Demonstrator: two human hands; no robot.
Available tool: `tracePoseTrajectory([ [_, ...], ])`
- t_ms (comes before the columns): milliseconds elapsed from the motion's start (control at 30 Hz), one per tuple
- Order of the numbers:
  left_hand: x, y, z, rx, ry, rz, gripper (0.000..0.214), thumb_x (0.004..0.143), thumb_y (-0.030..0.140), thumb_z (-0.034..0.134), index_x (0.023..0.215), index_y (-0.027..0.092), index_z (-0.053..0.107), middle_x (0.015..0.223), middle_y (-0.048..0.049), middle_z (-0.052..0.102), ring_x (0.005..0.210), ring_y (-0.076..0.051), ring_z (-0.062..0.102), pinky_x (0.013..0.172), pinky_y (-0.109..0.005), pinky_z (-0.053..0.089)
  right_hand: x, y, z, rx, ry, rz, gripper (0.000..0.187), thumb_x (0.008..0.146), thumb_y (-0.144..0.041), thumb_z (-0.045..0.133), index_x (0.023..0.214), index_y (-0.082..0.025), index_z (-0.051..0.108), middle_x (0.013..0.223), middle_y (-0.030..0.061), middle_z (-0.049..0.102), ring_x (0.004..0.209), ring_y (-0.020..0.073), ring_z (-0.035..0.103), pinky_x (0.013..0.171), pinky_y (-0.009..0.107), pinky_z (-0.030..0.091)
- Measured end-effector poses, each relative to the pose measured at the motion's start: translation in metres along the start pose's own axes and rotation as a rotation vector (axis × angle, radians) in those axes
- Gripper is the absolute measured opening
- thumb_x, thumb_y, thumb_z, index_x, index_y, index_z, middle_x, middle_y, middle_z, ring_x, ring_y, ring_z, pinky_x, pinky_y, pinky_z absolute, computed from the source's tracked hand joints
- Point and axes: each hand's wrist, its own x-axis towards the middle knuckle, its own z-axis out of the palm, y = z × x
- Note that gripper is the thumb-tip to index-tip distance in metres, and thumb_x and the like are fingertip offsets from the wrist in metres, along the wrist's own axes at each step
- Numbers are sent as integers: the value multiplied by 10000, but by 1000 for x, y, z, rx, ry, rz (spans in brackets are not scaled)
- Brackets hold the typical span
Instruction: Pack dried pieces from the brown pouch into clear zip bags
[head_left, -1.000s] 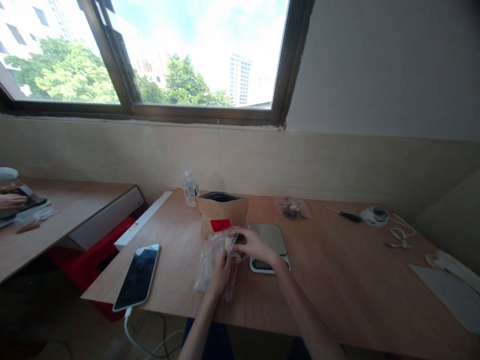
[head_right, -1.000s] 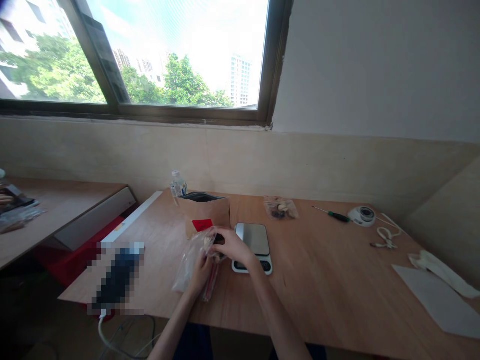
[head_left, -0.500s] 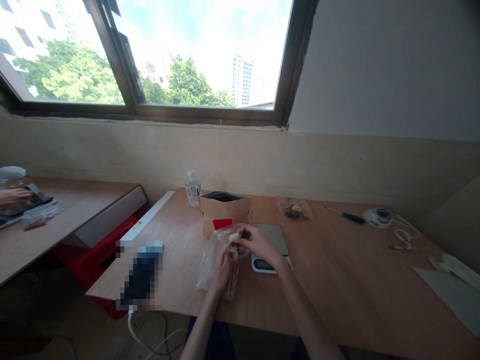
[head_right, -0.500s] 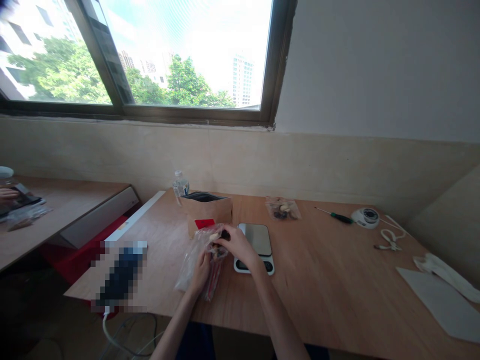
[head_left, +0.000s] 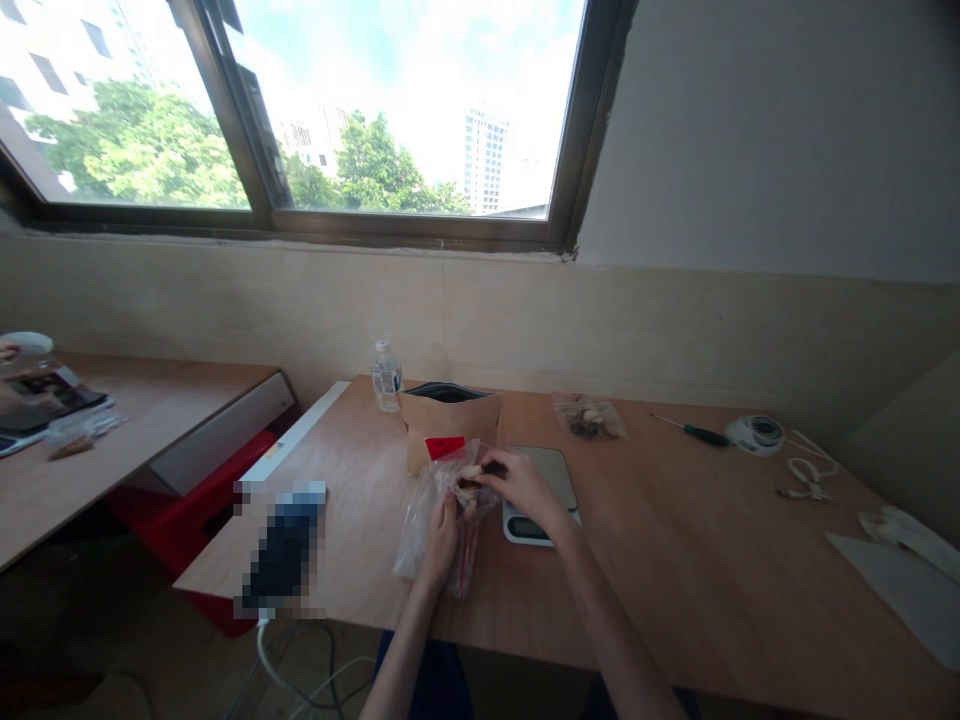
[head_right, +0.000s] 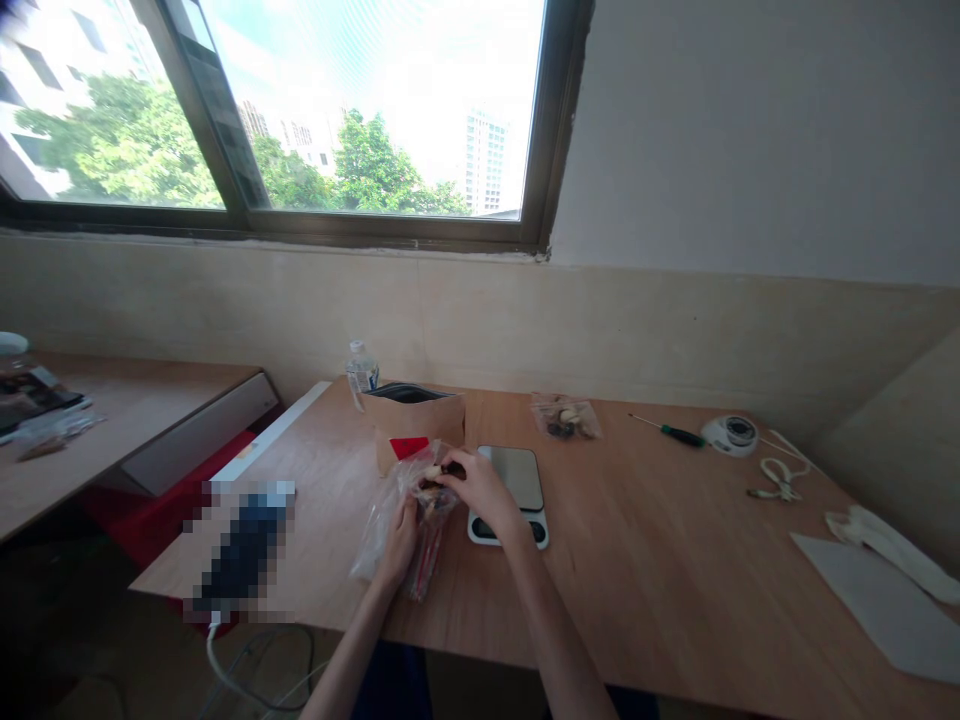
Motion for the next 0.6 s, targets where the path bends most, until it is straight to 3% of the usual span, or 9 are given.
tracePoseTrajectory([
  [200,0,6,1,-53,-13,40,527,905,504,311,1177,154,597,1190,-92,638,1155,-223,550,1020,-391,387,1,-2,-14,160,94,13,146,787,-320,614,846,-188,622,842,12,638,780,157,593,666,256,470],
  [367,-1,10,1,-57,-12,53,524,913,487,294,1179,154,598,1200,-88,633,1164,-215,544,1036,-395,373,36,-30,-43,305,272,-35,289,772,-412,627,946,-182,599,902,33,639,697,142,597,574,247,495],
  [433,-1,10,0,-50,-30,47,522,917,481,290,1185,152,593,1204,-91,631,1161,-215,547,1035,-402,374,56,-48,-53,201,364,-113,257,788,-392,621,935,-181,610,925,37,629,713,139,599,604,249,495],
  [500,-1,11,-1,-34,-35,34,520,921,473,281,1184,152,595,1195,-92,636,1156,-216,552,1035,-411,373,73,-67,-57,23,373,-199,176,816,-327,608,909,-179,627,947,39,619,803,147,602,691,252,484],
  [600,-2,12,-1,-27,-40,42,505,924,462,276,1155,163,612,1183,-83,643,1153,-213,554,1043,-419,364,91,-88,-50,-275,221,-208,105,860,-222,563,898,-178,650,961,42,604,850,150,600,750,249,451],
])
